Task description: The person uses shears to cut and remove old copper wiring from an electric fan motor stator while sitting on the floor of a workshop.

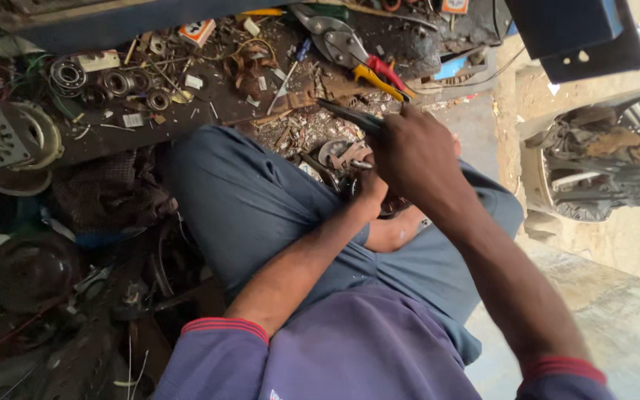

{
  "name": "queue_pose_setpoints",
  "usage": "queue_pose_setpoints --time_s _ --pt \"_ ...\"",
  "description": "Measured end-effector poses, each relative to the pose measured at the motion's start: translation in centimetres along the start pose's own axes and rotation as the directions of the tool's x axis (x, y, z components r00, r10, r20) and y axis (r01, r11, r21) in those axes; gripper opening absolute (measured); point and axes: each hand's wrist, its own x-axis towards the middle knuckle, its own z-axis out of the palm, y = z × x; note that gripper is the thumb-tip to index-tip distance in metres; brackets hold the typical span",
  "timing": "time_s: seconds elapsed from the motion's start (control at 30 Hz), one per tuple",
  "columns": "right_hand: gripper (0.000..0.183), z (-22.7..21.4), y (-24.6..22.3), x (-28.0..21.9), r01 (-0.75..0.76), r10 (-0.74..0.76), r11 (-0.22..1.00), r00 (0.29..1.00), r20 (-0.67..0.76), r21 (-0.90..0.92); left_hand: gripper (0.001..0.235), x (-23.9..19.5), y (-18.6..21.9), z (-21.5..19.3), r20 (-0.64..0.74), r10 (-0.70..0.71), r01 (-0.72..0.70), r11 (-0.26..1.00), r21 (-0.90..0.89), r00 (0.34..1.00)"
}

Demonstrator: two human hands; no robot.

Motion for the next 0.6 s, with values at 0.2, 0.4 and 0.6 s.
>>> queue_pose_setpoints --time_s 0.2,0.4,0.6 --pt "0.016 1.5 -4.0 8.7 0.252 -0.242 0.903 0.967 0.073 -0.349 0.033 -0.2 2.0 0.9 -0.217 0.131 -0.187 0.947 -0.263 0.967" --pt "0.020 1.6 -5.0 11.5 0.256 -0.223 0.862 0.967 0.127 -0.438 0.032 -0.8 6.3 -3.4 0.094 -0.341 0.331 0.749 -0.574 0.935" --pt "0.017 1.2 -5.5 12.8 0.261 -0.181 0.788 0.964 0.196 -0.557 0.033 -0.1 8.9 -6.8 0.172 -0.381 0.402 0.681 -0.613 0.908"
